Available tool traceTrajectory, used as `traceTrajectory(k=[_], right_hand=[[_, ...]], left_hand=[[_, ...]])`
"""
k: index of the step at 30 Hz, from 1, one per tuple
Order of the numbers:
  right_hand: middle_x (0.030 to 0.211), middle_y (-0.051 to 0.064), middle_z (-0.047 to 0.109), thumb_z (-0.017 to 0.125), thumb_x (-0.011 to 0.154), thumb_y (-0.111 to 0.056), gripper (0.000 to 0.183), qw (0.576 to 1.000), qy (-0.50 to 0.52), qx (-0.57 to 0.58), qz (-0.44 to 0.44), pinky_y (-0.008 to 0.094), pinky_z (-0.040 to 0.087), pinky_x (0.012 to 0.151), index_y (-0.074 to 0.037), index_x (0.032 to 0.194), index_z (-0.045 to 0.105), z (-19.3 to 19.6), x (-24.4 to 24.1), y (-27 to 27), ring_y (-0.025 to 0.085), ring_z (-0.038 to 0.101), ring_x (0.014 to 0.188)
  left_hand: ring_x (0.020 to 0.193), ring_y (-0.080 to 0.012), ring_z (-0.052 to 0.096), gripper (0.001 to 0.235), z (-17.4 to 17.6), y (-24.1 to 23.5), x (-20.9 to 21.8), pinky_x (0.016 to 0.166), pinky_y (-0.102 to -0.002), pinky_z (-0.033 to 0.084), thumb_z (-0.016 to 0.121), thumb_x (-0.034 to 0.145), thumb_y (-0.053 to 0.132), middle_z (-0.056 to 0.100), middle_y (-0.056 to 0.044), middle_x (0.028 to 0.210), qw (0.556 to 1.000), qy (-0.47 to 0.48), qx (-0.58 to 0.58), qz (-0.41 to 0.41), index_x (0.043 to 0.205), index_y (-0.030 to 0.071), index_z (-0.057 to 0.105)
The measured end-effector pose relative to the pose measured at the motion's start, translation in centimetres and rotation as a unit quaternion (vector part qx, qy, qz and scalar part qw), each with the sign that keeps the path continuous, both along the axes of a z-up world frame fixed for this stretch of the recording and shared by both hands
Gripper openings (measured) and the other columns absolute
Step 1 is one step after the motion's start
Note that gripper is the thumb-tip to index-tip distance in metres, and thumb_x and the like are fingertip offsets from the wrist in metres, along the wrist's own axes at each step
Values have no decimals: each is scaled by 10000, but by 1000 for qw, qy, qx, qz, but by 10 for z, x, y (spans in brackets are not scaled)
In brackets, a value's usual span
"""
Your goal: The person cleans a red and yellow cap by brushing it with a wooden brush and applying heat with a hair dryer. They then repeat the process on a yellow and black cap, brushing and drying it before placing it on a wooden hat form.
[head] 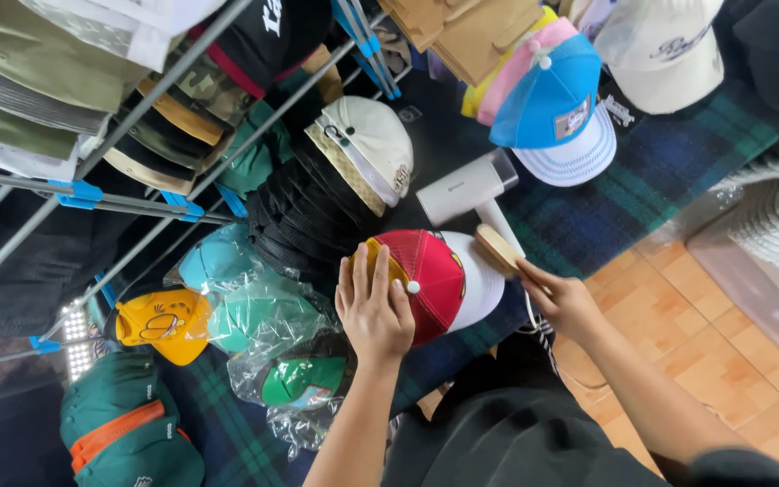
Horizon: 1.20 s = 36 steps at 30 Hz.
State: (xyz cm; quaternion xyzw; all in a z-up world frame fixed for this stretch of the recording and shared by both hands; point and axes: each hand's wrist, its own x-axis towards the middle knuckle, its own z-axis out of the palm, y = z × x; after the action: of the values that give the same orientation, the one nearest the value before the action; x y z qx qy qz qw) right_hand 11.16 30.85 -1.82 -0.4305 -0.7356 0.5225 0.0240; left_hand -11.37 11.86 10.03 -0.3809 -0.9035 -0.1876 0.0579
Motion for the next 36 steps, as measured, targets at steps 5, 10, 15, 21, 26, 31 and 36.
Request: traceTrajectory(k=[5, 10, 15, 21, 26, 31, 36], right_hand=[[1136, 95, 801, 640, 981, -247, 453, 998, -7, -66, 19, 475, 581, 923, -391, 1411, 650, 27, -1, 23, 331, 724, 1103], [963, 190, 801, 588, 992, -248, 436, 982, 54, -25, 179, 477, 553, 737, -337, 1415, 650, 65, -126, 46, 370, 726, 758], [1193, 84, 767, 581, 1017, -234, 353, 934, -15, 64, 350, 464, 485, 1090, -337, 1329, 711, 72, -219, 43, 343, 706, 1138], [1222, 178, 739, 618, 984, -289, 369, 959, 33, 31, 279, 553, 504, 1067, -328, 1348, 674, 56, -162, 60, 466, 643, 1162], [1023, 128, 791, 615, 963, -210, 463, 987, 93, 82, 102, 496, 591, 760, -336, 1408, 649, -2, -17, 7, 356, 747, 854], [1143, -69, 754, 613, 985, -219, 489, 991, 69, 52, -104, 231, 496, 889, -218, 1474, 608, -42, 53, -131, 19, 617, 937], [630, -39, 381, 639, 962, -243, 501, 995, 71, 37, -53, 242, 405, 538, -270, 1461, 611, -30, 50, -179, 105, 318, 557]], left_hand=[[1419, -427, 431, 490, 0, 0, 1, 1025, -604, 434, 407, 1005, 326, 499, -98, 1532, 1000, 0, -1, 9, 1463, 263, 567], [1416, -422, 438, 490, -2, 1, 0, 1020, -604, 439, 414, 1001, 322, 504, -100, 1528, 1000, 16, 5, 10, 1461, 256, 569], [1417, -428, 430, 490, -1, 1, 2, 1031, -588, 435, 411, 1002, 311, 490, -101, 1538, 1000, 13, -8, 8, 1463, 246, 565], [1432, -405, 417, 500, -4, -1, 0, 1045, -566, 430, 412, 1002, 342, 474, -81, 1550, 1000, 10, 2, 6, 1477, 272, 549], [1411, -406, 450, 495, -3, -1, 0, 1032, -583, 445, 434, 986, 348, 509, -78, 1524, 1000, 11, 13, 14, 1456, 281, 574], [1412, -374, 475, 470, 6, 1, 3, 1031, -542, 437, 488, 976, 300, 537, -83, 1520, 998, 36, 50, 1, 1422, 210, 604], [1408, -378, 476, 464, 0, -3, 4, 1007, -562, 447, 478, 987, 307, 535, -85, 1522, 997, 57, 49, 2, 1424, 215, 606]])
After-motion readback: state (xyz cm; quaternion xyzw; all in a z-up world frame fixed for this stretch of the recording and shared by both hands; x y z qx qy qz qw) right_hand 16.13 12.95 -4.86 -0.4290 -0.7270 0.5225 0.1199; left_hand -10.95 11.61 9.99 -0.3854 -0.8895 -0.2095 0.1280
